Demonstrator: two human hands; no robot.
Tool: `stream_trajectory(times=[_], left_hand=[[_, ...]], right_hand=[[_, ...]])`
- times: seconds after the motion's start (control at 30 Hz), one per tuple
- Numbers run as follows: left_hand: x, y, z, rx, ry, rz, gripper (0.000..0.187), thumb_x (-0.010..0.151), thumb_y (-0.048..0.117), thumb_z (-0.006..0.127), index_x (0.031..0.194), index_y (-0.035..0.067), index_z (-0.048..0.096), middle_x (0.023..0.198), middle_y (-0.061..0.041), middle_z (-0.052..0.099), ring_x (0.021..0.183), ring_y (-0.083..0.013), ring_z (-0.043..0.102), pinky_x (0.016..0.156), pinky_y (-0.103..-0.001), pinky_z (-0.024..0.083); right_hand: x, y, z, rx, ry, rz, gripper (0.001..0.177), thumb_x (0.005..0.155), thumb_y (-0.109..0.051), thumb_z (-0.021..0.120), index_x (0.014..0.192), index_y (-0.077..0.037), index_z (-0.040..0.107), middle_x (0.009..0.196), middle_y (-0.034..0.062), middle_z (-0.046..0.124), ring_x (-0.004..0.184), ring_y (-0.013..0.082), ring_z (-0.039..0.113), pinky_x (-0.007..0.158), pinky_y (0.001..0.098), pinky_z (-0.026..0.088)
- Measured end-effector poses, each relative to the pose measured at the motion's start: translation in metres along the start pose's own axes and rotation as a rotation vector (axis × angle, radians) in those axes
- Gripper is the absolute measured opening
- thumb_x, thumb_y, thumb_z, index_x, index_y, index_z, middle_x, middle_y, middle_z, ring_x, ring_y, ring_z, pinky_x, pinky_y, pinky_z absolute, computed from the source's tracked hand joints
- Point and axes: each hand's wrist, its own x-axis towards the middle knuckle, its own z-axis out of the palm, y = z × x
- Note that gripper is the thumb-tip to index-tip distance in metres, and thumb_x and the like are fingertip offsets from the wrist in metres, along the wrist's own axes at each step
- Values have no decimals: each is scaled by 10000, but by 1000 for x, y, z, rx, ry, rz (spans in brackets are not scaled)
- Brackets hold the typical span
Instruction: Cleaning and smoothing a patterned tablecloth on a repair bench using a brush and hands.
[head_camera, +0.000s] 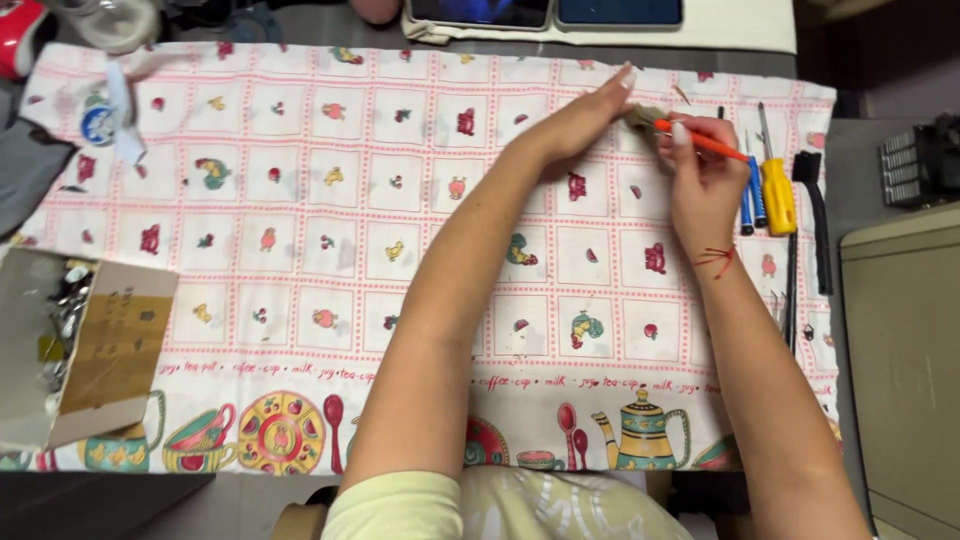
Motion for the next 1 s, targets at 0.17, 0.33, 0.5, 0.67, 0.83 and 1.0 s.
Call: stream_trajectory(times=[0.17, 0.33, 0.5, 0.67, 0.83, 1.0], left_hand=[[-19, 39, -6, -26, -50, -250, 1147, 715, 795, 229, 1614, 82, 232, 1601, -32, 485, 1572, -167, 223, 1265, -400, 32], [-27, 55, -10, 41, -94, -378, 1068, 662, 803, 160, 1612, 325, 255, 1663, 205, 347, 1595, -85, -155, 1231, -475, -185], [-31, 58, -15, 242, -163, -319, 978, 736, 754, 33, 1626, 355, 100, 1672, 166, 360, 1621, -173, -51, 1248, -492, -106], [-28, 48, -13, 152, -130, -269, 999, 753, 753, 110, 1630, 276, 150, 1644, 95, 429, 1610, -192, 52, 1251, -464, -44], [-7, 21, -19, 83, -133, -192, 956, 825, 725, 151, 1633, 216, 192, 1605, 19, 496, 1586, -173, 213, 1256, -407, 48], [-16, 35, -18, 48, -127, -242, 949, 825, 708, 159, 1634, 214, 206, 1613, 75, 467, 1603, -145, 113, 1262, -409, 18]], right_hand=[[-16, -8, 13, -49, -78, -74, 149, 1106, -112, 594, 1163, 24, 617, 1187, 201, 679, 1032, 261, 683, 940, 338, 566], [-73, -49, 38, 56, -245, 90, 194, 1094, -126, 533, 1226, -18, 626, 1088, 118, 727, 956, 191, 729, 936, 308, 586], [-139, -111, 31, 310, -775, 574, 315, 995, -223, 570, 826, -22, 745, 800, 103, 738, 647, 151, 700, 605, 268, 579], [-71, -83, -1, 116, -327, 390, 245, 1041, -97, 525, 853, -54, 675, 926, 114, 759, 1019, 237, 734, 918, 370, 572], [-22, -20, -6, 12, -68, 52, 140, 1125, -158, 546, 1140, -19, 533, 1279, 298, 645, 993, 241, 729, 966, 322, 585], [-104, -43, 35, 366, -577, -71, 258, 1071, -74, 516, 1321, -54, 577, 1275, 119, 645, 1305, 317, 636, 1178, 451, 535]])
